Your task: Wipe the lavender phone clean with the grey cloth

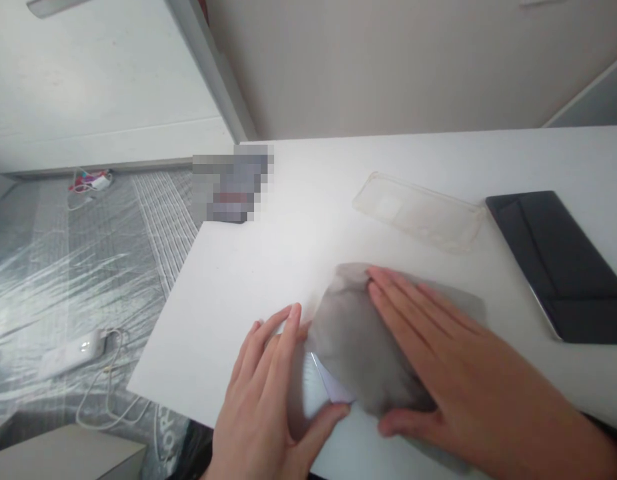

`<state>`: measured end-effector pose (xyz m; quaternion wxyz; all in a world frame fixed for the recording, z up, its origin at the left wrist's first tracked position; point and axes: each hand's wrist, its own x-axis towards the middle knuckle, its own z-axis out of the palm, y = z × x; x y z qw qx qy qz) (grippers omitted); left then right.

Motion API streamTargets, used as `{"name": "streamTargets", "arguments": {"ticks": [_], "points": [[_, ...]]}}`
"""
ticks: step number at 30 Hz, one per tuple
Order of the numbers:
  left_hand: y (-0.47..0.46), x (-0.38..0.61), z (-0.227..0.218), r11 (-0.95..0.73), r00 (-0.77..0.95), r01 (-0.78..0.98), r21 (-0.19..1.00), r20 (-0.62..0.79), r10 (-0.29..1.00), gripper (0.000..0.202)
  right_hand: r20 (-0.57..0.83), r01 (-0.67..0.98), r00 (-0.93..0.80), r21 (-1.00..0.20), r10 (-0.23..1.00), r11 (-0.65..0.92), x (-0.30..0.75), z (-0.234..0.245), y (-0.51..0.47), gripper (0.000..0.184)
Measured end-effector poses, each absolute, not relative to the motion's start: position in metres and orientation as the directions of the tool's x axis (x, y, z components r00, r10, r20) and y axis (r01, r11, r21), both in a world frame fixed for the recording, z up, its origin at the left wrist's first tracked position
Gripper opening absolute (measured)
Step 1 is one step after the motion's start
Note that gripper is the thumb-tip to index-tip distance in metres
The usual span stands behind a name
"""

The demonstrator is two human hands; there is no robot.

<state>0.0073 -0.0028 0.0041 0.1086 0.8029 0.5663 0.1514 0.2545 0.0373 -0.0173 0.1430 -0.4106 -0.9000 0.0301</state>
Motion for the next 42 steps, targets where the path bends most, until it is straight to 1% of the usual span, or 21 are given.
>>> {"name": "streamTargets", "arguments": {"ticks": [3,8,13,16,18,20,22,26,28,32,37,39,42], "points": [[-0.002,0.008,0.004,-0.344,0.322,0.862,0.372,0.121,0.939,0.094,0.239,0.789,-0.57,-0.107,0.786,0.605,0.278,-0.023,0.04,0.095],[0.0,0.01,0.005,-0.348,0.325,0.859,0.375,0.125,0.937,0.09,0.229,0.792,-0.579,-0.072,0.783,0.607,0.276,-0.022,0.04,0.105],[0.001,0.009,0.003,-0.366,0.343,0.862,0.352,0.127,0.931,0.093,0.201,0.674,-0.703,-0.117,0.682,0.73,0.227,-0.013,0.039,0.118],[0.001,0.008,0.003,-0.366,0.342,0.863,0.347,0.131,0.931,0.096,0.225,0.602,-0.751,-0.154,0.621,0.784,0.197,-0.008,0.04,0.129],[0.002,0.008,0.003,-0.354,0.329,0.87,0.342,0.131,0.935,0.097,0.243,0.559,-0.772,-0.177,0.587,0.81,0.189,-0.007,0.043,0.13],[0.002,0.008,0.004,-0.344,0.318,0.875,0.34,0.131,0.939,0.098,0.244,0.527,-0.789,-0.2,0.563,0.826,0.194,-0.008,0.048,0.122],[0.001,0.009,0.004,-0.338,0.313,0.873,0.351,0.129,0.941,0.099,0.228,0.545,-0.78,-0.21,0.583,0.812,0.211,-0.01,0.054,0.109],[0.001,0.01,0.005,-0.323,0.304,0.864,0.386,0.112,0.946,0.096,0.209,0.683,-0.688,-0.138,0.695,0.718,0.255,-0.016,0.068,0.077],[0.002,0.011,0.005,-0.322,0.304,0.862,0.391,0.108,0.946,0.092,0.191,0.712,-0.671,-0.105,0.716,0.695,0.27,-0.018,0.073,0.067],[0.002,0.01,0.005,-0.356,0.339,0.85,0.389,0.116,0.934,0.075,0.174,0.72,-0.663,-0.12,0.728,0.684,0.277,-0.019,0.076,0.065],[0.002,0.006,0.008,-0.433,0.417,0.811,0.394,0.131,0.9,0.043,0.168,0.722,-0.653,-0.156,0.739,0.674,0.275,-0.019,0.075,0.065],[0.002,0.004,0.008,-0.449,0.433,0.803,0.392,0.136,0.891,0.038,0.173,0.717,-0.656,-0.16,0.735,0.678,0.275,-0.019,0.075,0.065],[0.003,0.003,0.009,-0.467,0.449,0.799,0.378,0.142,0.882,0.037,0.185,0.718,-0.652,-0.16,0.735,0.678,0.275,-0.02,0.075,0.065]]}}
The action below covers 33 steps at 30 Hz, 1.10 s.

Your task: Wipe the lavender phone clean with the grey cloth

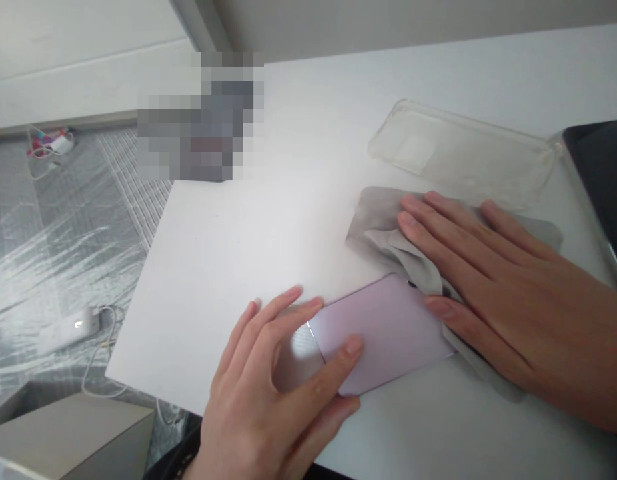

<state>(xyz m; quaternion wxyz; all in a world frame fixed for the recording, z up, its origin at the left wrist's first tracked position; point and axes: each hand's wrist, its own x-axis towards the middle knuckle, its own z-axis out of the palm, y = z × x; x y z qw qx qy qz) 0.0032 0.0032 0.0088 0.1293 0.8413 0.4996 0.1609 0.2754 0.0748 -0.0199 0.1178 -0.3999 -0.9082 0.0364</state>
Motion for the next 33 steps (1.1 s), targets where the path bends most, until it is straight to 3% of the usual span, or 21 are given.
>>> {"name": "streamTargets", "arguments": {"ticks": [11,23,28,33], "points": [[0.005,0.009,0.012,-0.37,0.364,0.851,0.372,0.089,0.927,0.037,0.15,0.753,-0.616,-0.178,0.774,0.634,0.272,-0.019,0.07,0.065],[0.002,0.008,0.005,-0.445,0.433,0.808,0.386,0.122,0.893,0.049,0.117,0.742,-0.648,-0.127,0.753,0.658,0.256,-0.011,0.068,0.061],[0.002,0.01,0.005,-0.403,0.39,0.806,0.433,0.123,0.913,0.065,0.094,0.732,-0.657,-0.161,0.748,0.662,0.242,-0.009,0.064,0.072],[0.0,0.008,0.0,-0.326,0.304,0.831,0.451,0.123,0.945,0.077,0.107,0.666,-0.703,-0.247,0.703,0.704,0.203,-0.006,0.042,0.097]]}}
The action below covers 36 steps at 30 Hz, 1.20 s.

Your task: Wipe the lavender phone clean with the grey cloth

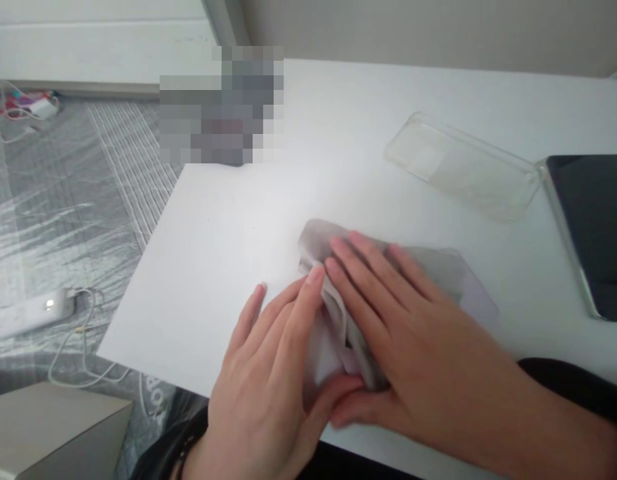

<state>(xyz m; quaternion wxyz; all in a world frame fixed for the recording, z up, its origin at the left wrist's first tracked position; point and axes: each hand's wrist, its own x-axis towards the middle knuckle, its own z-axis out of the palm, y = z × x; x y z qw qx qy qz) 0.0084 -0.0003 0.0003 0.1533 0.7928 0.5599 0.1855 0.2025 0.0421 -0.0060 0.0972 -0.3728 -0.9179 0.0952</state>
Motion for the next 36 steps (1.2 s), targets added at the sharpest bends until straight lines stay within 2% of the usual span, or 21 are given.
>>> {"name": "streamTargets", "arguments": {"ticks": [3,9,11,14,17,19,21,24,29,36], "points": [[-0.001,0.007,-0.001,-0.313,0.293,0.844,0.436,0.115,0.949,0.08,0.101,0.648,-0.702,-0.32,0.705,0.691,0.187,-0.004,0.028,0.108],[0.001,0.006,0.001,-0.341,0.319,0.829,0.444,0.125,0.939,0.079,0.067,0.615,-0.737,-0.348,0.673,0.708,0.211,0.0,0.021,0.11],[0.002,0.006,0.001,-0.342,0.32,0.822,0.456,0.127,0.939,0.078,0.074,0.646,-0.718,-0.302,0.693,0.701,0.231,-0.002,0.026,0.109],[0.003,0.007,0.001,-0.323,0.306,0.818,0.477,0.114,0.945,0.078,0.123,0.738,-0.643,-0.164,0.756,0.655,0.259,-0.009,0.035,0.105],[0.003,0.008,0.001,-0.318,0.305,0.809,0.494,0.11,0.946,0.078,0.163,0.777,-0.606,-0.092,0.779,0.623,0.261,-0.015,0.039,0.111],[0.003,0.008,0.001,-0.32,0.305,0.805,0.5,0.115,0.946,0.079,0.173,0.742,-0.636,-0.128,0.752,0.658,0.245,-0.014,0.038,0.12],[0.003,0.007,0.0,-0.314,0.297,0.809,0.497,0.115,0.948,0.084,0.164,0.673,-0.688,-0.221,0.707,0.706,0.22,-0.011,0.035,0.127],[0.002,0.005,-0.001,-0.295,0.268,0.822,0.487,0.126,0.955,0.098,0.156,0.597,-0.722,-0.352,0.674,0.721,0.189,-0.005,0.03,0.129],[0.001,0.002,-0.003,-0.309,0.277,0.827,0.469,0.137,0.951,0.11,0.176,0.574,-0.732,-0.359,0.658,0.736,0.192,-0.003,0.037,0.123],[0.0,0.003,-0.002,-0.349,0.313,0.834,0.428,0.154,0.937,0.103,0.195,0.752,-0.617,-0.138,0.763,0.644,0.253,-0.021,0.075,0.095]]}}
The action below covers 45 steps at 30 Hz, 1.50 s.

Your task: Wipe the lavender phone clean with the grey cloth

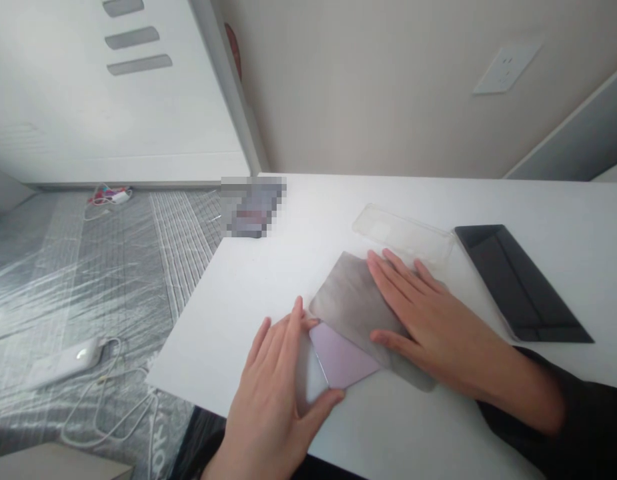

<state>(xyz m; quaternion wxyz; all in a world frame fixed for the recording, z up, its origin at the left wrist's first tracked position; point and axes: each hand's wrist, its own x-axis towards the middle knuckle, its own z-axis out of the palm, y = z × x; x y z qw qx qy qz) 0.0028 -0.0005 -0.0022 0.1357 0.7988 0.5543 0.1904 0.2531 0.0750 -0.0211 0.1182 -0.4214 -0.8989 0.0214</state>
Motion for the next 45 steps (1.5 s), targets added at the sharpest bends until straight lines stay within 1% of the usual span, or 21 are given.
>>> {"name": "streamTargets", "arguments": {"ticks": [3,5,6,10,13,15,18,21,23,26,28,30,31,33,36,37,38,40,42,43,45], "points": [[-0.002,0.005,-0.001,-0.334,0.304,0.851,0.405,0.137,0.943,0.085,0.206,0.759,-0.612,-0.119,0.764,0.64,0.26,-0.026,0.079,0.083],[-0.004,0.008,-0.003,-0.32,0.278,0.869,0.377,0.161,0.947,0.068,0.219,0.76,-0.605,-0.127,0.766,0.637,0.258,-0.026,0.078,0.075],[-0.005,0.01,-0.004,-0.313,0.262,0.881,0.355,0.184,0.947,0.063,0.224,0.764,-0.598,-0.132,0.77,0.632,0.256,-0.025,0.077,0.071],[-0.006,0.012,-0.012,-0.302,0.228,0.918,0.258,0.28,0.932,0.059,0.276,0.769,-0.58,-0.125,0.767,0.627,0.25,-0.021,0.074,0.065],[-0.005,0.009,-0.013,-0.339,0.262,0.907,0.25,0.296,0.918,0.057,0.324,0.716,-0.631,-0.106,0.705,0.69,0.248,-0.016,0.074,0.058],[-0.003,0.007,-0.012,-0.359,0.277,0.891,0.279,0.292,0.915,0.057,0.326,0.671,-0.67,-0.117,0.667,0.732,0.246,-0.015,0.074,0.054],[0.001,0.006,-0.008,-0.36,0.275,0.864,0.351,0.27,0.923,0.058,0.31,0.65,-0.687,-0.14,0.657,0.747,0.246,-0.013,0.076,0.05],[0.004,0.007,-0.004,-0.365,0.274,0.84,0.402,0.267,0.924,0.061,0.313,0.625,-0.71,-0.134,0.631,0.769,0.245,-0.012,0.077,0.048],[0.004,0.009,-0.005,-0.385,0.284,0.818,0.427,0.281,0.917,0.062,0.34,0.599,-0.721,-0.134,0.604,0.79,0.244,-0.009,0.076,0.043],[-0.001,0.014,-0.014,-0.395,0.262,0.772,0.497,0.318,0.911,0.063,0.437,0.572,-0.701,-0.128,0.564,0.81,0.241,-0.003,0.073,0.035],[-0.008,0.019,-0.022,-0.386,0.223,0.735,0.557,0.339,0.914,0.054,0.506,0.553,-0.683,-0.113,0.527,0.825,0.241,0.001,0.07,0.032],[-0.013,0.025,-0.029,-0.388,0.229,0.715,0.582,0.33,0.916,0.033,0.557,0.525,-0.671,-0.109,0.489,0.844,0.242,0.004,0.068,0.034],[-0.015,0.028,-0.031,-0.401,0.253,0.715,0.572,0.322,0.912,0.025,0.579,0.509,-0.664,-0.113,0.473,0.853,0.242,0.005,0.067,0.037],[-0.016,0.034,-0.031,-0.436,0.305,0.734,0.521,0.321,0.897,0.017,0.613,0.485,-0.649,-0.124,0.451,0.866,0.243,0.007,0.066,0.043],[-0.011,0.041,-0.026,-0.5,0.34,0.779,0.378,0.415,0.844,0.007,0.635,0.477,-0.625,-0.151,0.455,0.866,0.238,0.007,0.06,0.048],[-0.009,0.042,-0.024,-0.527,0.364,0.784,0.327,0.446,0.818,0.008,0.638,0.475,-0.619,-0.16,0.458,0.865,0.234,0.007,0.057,0.05],[-0.007,0.042,-0.023,-0.557,0.389,0.781,0.283,0.479,0.787,0.014,0.637,0.466,-0.626,-0.156,0.449,0.871,0.229,0.007,0.052,0.052],[-0.005,0.041,-0.022,-0.592,0.418,0.772,0.231,0.518,0.746,0.024,0.627,0.452,-0.651,-0.134,0.429,0.882,0.221,0.007,0.044,0.052],[-0.006,0.04,-0.022,-0.587,0.414,0.78,0.217,0.524,0.744,0.03,0.619,0.421,-0.686,-0.091,0.383,0.902,0.217,0.007,0.04,0.047],[-0.006,0.04,-0.021,-0.585,0.415,0.782,0.217,0.519,0.747,0.032,0.627,0.416,-0.684,-0.084,0.372,0.906,0.219,0.007,0.041,0.048],[-0.005,0.041,-0.02,-0.591,0.436,0.776,0.222,0.489,0.756,0.034,0.647,0.441,-0.651,-0.103,0.397,0.892,0.227,0.007,0.049,0.053]]}}
